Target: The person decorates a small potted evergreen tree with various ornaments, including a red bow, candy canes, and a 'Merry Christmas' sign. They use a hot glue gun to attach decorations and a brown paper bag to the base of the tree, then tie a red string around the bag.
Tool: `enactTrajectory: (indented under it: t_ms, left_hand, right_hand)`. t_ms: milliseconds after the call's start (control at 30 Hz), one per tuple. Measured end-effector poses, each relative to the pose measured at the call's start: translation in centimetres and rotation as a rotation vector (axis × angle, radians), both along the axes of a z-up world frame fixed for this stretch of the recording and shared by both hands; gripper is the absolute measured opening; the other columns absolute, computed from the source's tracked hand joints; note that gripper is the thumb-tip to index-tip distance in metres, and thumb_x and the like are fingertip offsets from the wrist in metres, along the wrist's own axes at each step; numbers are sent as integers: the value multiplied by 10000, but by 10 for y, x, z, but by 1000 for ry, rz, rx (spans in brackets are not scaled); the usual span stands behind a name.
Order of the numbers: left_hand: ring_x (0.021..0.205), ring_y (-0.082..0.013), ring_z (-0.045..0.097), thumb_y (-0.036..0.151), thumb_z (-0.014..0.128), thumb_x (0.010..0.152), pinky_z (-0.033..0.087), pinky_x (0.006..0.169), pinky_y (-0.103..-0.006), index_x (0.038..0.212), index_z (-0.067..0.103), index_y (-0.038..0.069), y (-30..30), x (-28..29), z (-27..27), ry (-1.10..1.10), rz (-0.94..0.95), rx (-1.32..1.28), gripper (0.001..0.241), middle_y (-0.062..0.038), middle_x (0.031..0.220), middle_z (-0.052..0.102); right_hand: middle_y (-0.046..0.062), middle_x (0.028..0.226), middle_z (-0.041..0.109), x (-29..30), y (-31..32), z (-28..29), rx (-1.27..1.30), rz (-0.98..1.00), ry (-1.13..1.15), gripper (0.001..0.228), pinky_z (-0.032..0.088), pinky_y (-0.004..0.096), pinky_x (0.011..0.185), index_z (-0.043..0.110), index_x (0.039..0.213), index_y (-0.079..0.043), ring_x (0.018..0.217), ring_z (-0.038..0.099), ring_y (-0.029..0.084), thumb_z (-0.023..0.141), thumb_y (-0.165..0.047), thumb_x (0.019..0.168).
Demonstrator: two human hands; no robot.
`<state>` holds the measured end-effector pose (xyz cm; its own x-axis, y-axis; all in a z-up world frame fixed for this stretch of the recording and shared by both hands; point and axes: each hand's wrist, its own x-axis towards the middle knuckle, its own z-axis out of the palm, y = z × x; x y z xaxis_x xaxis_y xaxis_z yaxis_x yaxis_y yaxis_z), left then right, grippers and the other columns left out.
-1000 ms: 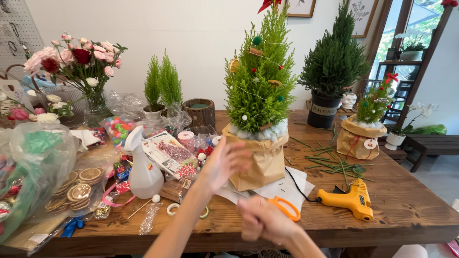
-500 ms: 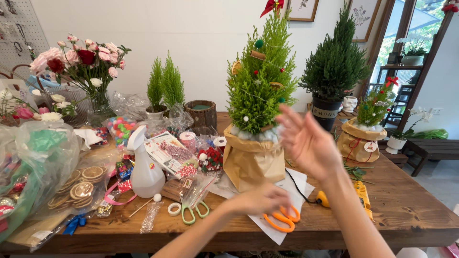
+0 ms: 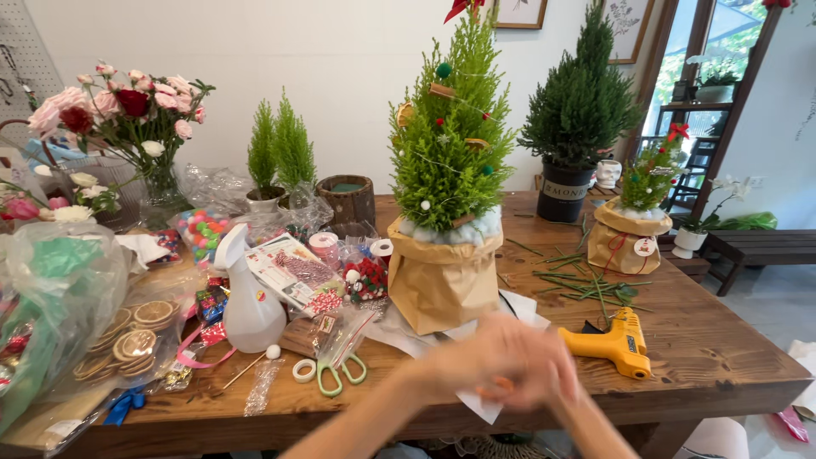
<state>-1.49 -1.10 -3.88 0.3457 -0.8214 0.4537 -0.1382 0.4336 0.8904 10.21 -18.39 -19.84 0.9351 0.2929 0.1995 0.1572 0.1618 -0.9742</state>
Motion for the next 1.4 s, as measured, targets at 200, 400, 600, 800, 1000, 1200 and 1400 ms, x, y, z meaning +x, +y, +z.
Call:
enactTrajectory:
  t_ms: [200,400,600,800,1000,1200,1400]
  left_hand:
    - [547,16,382,354,478,1115,298,436,-142,1019,636,149,13,43,-129,-99,-82,579,277,85,643,424]
    - [468,-92,507,155,427,1114,406,428,-192,1050,648,-22,55,72,-66,552,627,319,290,-43,602,591]
    - [999,-285,699,272,385,1082,577,905,-333,1271,610,-47,22,47,-13,236,388,87,433,-217,1156,698]
    - [864,-224,740,148,620,1032,587,819,-307,1125,727,25,42,49,-23,-54,137,326,188,-160,950,753]
    - [696,-242,753,158,660,957,605,703,-297,1055,752,9,55,82,-21,70,418,397,201,-192,839,760]
    - [675,-242,758,163,658,951,603,687,-287,1031,753,9,59,74,7,-26,477,380,198,-192,810,765]
    - [782,-218,755,268,600,978,585,770,-298,1067,740,58,40,105,18,-7,697,382,268,-165,901,774]
  right_hand:
    - [198,1349,581,-61,7,198,620,423,81,521,534,363,962,395,1484,13,1143,609,280,349,-301,1071]
    - [160,450,558,-87,-9,139,77,577,-193,316,343,343,366,589,500,20,389,477,229,713,-161,728]
    - [-31,760,644,-67,35,82,-1075,377,-196,226,454,263,707,720,856,-239,707,580,96,555,-339,973]
    - [44,729,623,37,-31,106,-534,-223,-191,127,303,178,354,752,847,40,434,386,68,648,-32,846]
    - [4,521,653,129,-25,137,-375,-664,-231,528,397,255,327,647,1279,-132,417,599,99,814,-324,817]
    - [-92,522,633,179,-28,117,-372,-976,-203,184,484,285,563,773,839,-349,574,633,118,696,-513,870]
    - [-37,1450,516,72,-72,159,819,-327,-309,229,148,502,1271,545,875,-221,1492,302,241,425,-301,1053]
